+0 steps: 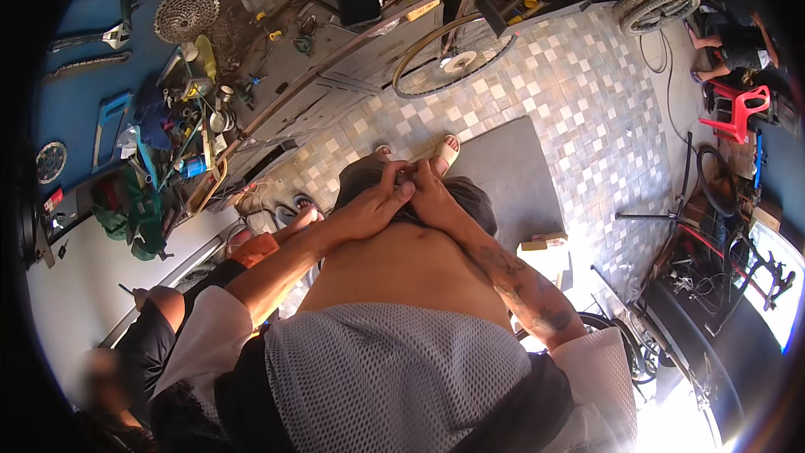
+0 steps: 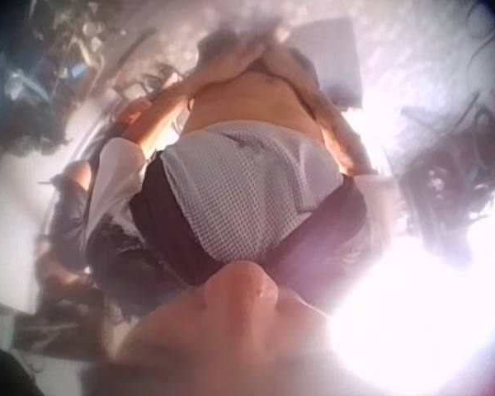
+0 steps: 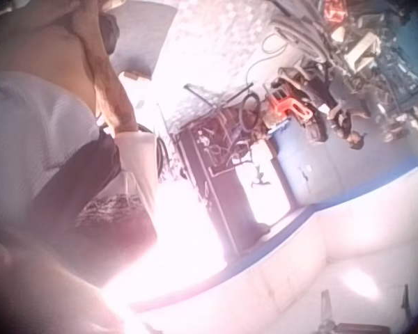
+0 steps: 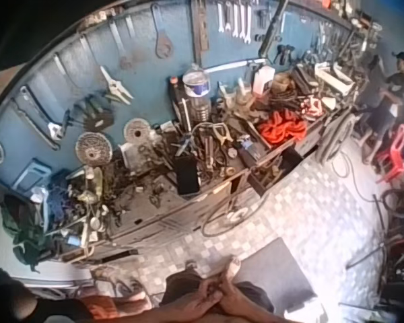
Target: The person sits on the floor and uses a spoke wrench to adjust the tension of the spokes on a bicycle wheel. They rotate the wheel and tighten individual spoke nipples one at a time.
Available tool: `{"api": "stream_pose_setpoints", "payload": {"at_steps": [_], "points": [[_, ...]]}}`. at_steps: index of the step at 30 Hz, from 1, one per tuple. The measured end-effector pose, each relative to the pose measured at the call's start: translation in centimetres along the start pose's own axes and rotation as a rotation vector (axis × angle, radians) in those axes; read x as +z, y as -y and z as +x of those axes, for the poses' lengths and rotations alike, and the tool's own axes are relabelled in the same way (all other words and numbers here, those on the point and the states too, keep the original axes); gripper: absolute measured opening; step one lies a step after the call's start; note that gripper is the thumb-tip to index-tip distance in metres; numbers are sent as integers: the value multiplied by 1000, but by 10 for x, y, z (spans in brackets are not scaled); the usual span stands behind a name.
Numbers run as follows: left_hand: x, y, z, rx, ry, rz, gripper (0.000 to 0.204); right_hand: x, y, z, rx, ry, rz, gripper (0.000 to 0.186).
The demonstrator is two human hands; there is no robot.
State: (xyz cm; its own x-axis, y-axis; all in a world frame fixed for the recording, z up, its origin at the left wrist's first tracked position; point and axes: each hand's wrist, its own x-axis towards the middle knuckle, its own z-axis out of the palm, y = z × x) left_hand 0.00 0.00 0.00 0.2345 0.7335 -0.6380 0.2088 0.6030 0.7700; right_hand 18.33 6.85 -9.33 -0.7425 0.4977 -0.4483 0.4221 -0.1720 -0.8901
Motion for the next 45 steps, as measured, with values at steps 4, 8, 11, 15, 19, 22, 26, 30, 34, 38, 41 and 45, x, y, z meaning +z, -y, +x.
{"api": "stream_pose_setpoints", "payload": {"at_steps": [4, 8, 11, 15, 19, 22, 26, 30, 34, 38, 41, 45], "points": [[-22, -15, -4, 96, -82, 418, 54, -20, 53, -11, 200, -13, -73, 45], [-88, -32, -87, 108, -8, -312, 49, -102, 127, -58, 149, 41, 117, 55], [-105, -41, -124, 27, 13, -357, 43, -151, 203, -130, -64, 339, 171, 59], [-117, -27, -160, 14, -58, -503, 37, -164, 213, -168, -626, 451, 236, 39], [-106, 60, -109, -415, -367, -861, 16, -126, 56, -123, 548, -86, 446, 42], [-72, 120, -114, -342, -428, -423, 17, -79, -26, -150, 399, -250, 629, 27], [-64, 138, -64, -253, -542, -960, 31, -89, -93, -118, 251, -458, 430, 25], [-91, 146, -28, -213, -457, -813, 40, -92, -133, -122, 467, -499, 830, 28], [-21, 223, -80, -470, -419, -1383, 38, -70, -180, -184, 720, -474, 632, 32], [11, 301, -82, -511, -593, -327, 38, -50, -236, -223, 705, -514, 555, 30], [-38, 271, -11, 8, -782, 858, 27, -62, -269, -222, 628, -561, 482, 28], [-112, 103, 106, 454, -1305, 293, 31, -137, -264, -184, 535, -724, 306, 27]]}}
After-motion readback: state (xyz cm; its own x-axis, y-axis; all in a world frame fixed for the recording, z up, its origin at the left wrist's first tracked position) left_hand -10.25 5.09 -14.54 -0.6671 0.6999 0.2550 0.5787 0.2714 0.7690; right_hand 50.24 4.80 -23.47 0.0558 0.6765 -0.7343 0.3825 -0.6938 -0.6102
